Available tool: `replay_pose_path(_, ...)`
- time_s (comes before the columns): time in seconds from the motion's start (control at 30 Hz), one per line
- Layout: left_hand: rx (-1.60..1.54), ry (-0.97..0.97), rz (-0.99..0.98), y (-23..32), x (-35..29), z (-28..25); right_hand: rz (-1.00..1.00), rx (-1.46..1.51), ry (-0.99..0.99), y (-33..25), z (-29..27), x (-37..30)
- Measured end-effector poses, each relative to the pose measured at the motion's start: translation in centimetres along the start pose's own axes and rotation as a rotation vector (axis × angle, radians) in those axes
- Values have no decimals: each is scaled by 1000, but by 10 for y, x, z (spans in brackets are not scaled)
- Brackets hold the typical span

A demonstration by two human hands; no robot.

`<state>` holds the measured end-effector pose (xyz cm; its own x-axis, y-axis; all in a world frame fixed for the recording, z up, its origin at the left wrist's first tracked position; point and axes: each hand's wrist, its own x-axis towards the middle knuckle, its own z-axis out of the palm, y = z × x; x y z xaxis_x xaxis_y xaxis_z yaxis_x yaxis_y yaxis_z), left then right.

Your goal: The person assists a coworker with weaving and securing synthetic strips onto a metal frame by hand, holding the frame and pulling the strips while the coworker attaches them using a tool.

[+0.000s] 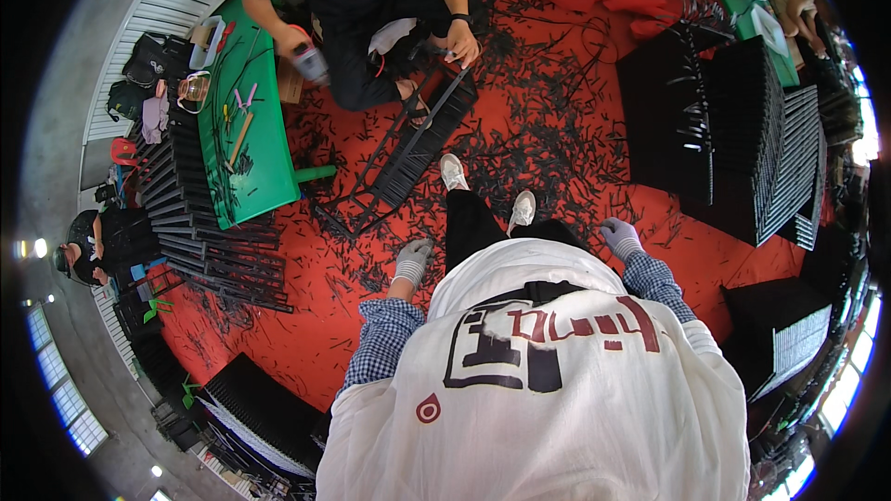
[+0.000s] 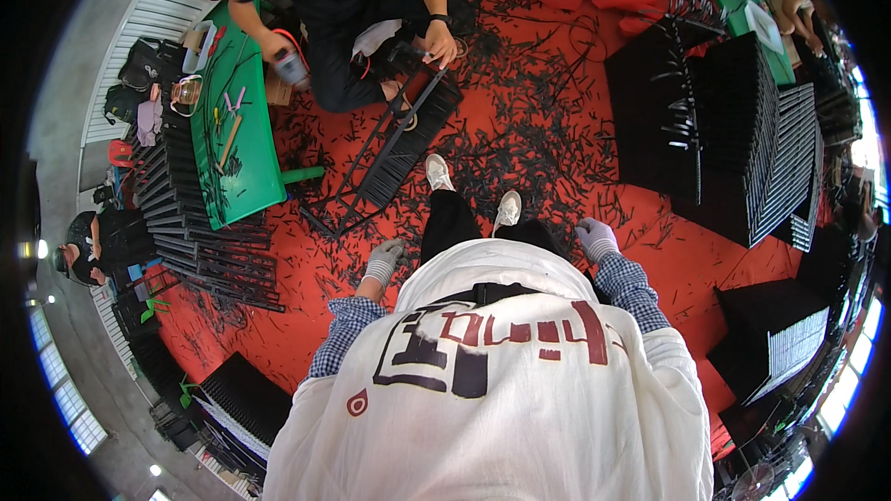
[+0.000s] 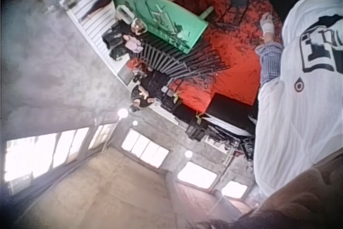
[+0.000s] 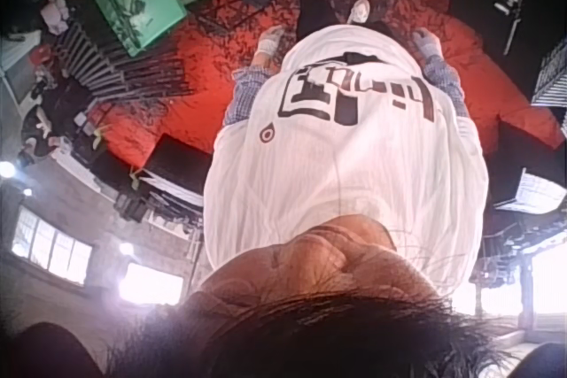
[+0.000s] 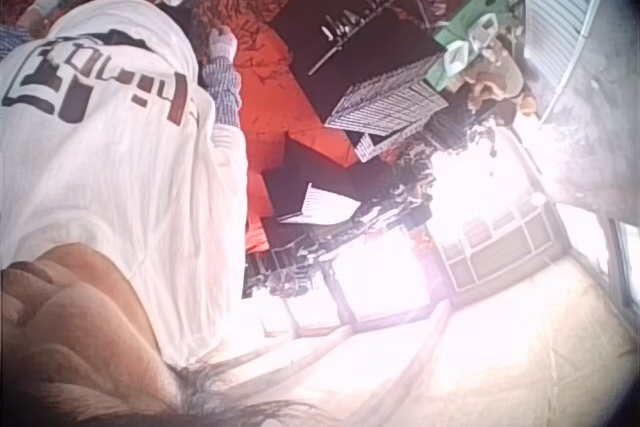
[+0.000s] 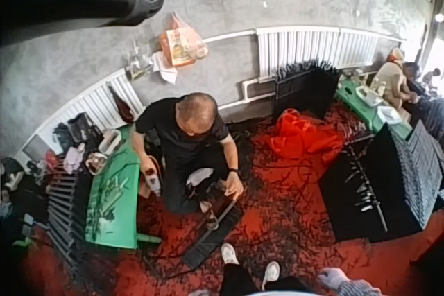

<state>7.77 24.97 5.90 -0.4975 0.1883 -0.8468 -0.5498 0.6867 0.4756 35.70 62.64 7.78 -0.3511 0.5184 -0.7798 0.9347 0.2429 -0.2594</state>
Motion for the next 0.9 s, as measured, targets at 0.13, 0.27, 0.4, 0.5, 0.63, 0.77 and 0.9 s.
replay_pose_path(0.13, -10, -5, 3, -3, 2, -1, 20, 24, -16, 1, 0, 2)
replay_pose_path(0.27, -24, 5, -20, -1, 1, -1, -31, -11, 29, 5, 3, 2)
replay_pose_path(0.4, -30, 3, -4, -9, 7, -3, -9, 21, 6, 1, 1, 1)
replay_pose_path(0.5, -38, 3, 5, -12, 9, -3, -16, 14, 11, 1, 0, 1)
replay_pose_path(0.63, -19, -5, 20, -12, 10, -4, -35, -7, 24, 1, 1, 3)
replay_pose_path(0.77, 19, -2, -8, -3, 5, -2, -32, -10, 18, 2, 2, 5)
replay_pose_path(0.9, -7, -1, -17, 0, 1, -1, -34, -7, 14, 2, 2, 4)
